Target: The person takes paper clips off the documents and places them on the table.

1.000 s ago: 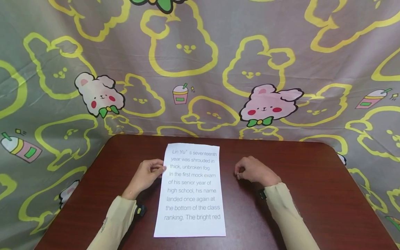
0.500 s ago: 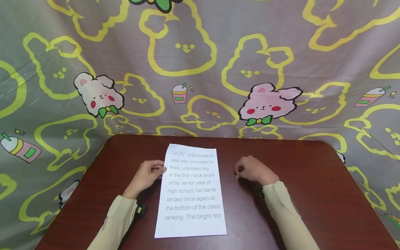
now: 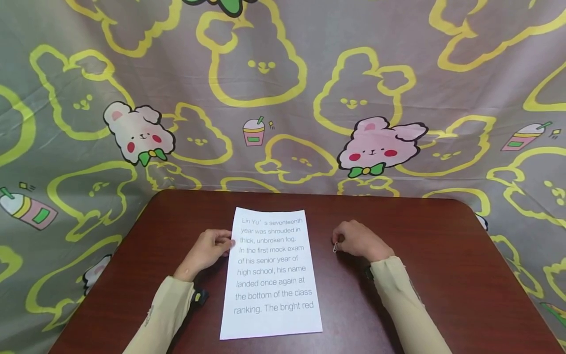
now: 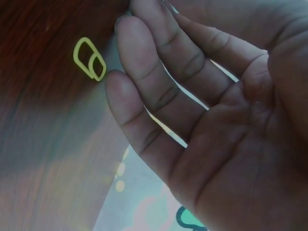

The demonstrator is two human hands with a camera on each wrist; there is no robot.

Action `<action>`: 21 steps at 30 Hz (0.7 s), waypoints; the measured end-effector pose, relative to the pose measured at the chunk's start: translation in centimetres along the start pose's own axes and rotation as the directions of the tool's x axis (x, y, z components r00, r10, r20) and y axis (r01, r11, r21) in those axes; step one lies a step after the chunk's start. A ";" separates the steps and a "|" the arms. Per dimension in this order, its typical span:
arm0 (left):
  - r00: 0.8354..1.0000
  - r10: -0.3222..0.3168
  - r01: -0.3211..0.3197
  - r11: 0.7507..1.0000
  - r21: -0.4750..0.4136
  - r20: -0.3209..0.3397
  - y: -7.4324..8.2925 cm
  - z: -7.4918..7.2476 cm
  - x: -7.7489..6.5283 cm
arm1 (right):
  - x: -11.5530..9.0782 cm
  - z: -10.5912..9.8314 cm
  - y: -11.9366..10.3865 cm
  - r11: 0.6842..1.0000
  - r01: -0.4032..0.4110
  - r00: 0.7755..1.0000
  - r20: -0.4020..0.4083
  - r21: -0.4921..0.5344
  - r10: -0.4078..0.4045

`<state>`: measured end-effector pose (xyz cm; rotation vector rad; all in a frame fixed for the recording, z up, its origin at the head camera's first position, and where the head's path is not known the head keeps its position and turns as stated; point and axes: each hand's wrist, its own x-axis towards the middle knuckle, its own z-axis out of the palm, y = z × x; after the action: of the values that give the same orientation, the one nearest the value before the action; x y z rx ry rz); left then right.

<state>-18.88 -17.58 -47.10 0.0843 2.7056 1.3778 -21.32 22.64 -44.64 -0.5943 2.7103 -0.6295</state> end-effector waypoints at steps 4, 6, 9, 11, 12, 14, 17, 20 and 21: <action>1.000 -0.015 0.014 1.000 0.027 0.015 0.1 0.0 0.0 | -0.1 0.0 0.1 1.000 -0.007 1.000 -0.001 0.005 0.007; 1.000 -0.018 0.017 0.999 0.045 0.023 0.0 -0.1 0.0 | -0.2 0.0 0.1 1.000 -0.010 1.000 -0.002 0.009 0.010; 1.000 -0.025 0.024 0.997 0.069 0.017 -0.1 -0.4 0.0 | -0.3 0.0 0.1 1.000 -0.017 1.000 -0.003 0.016 0.017; 1.000 -0.022 0.021 0.996 0.084 0.009 -0.2 -0.5 0.1 | -0.3 0.0 0.1 1.000 -0.015 1.000 -0.004 0.020 0.015; 1.000 -0.024 0.023 0.996 0.086 0.005 -0.3 -0.6 0.1 | -0.4 0.1 0.2 1.000 -0.010 1.000 -0.006 0.019 0.010; 1.000 -0.018 0.017 0.996 0.090 0.006 -0.3 -0.7 0.1 | -0.4 0.1 0.2 1.000 -0.012 1.000 -0.010 0.021 0.012; 1.000 -0.012 0.011 0.995 0.095 0.010 -0.4 -0.7 0.1 | -0.4 0.1 0.3 1.000 -0.011 1.000 -0.014 0.022 0.012; 1.000 -0.006 0.005 0.993 0.120 0.006 -0.5 -0.7 0.2 | -0.4 0.2 0.3 0.999 -0.020 1.000 -0.015 0.028 0.020; 1.000 -0.003 0.002 0.992 0.127 0.006 -0.4 -0.8 0.2 | -0.4 0.2 0.3 0.999 -0.022 1.000 -0.013 0.031 0.023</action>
<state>-19.16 -18.42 -47.03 0.0949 2.7855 1.2011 -21.01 23.01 -44.88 -0.5532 2.7103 -0.6708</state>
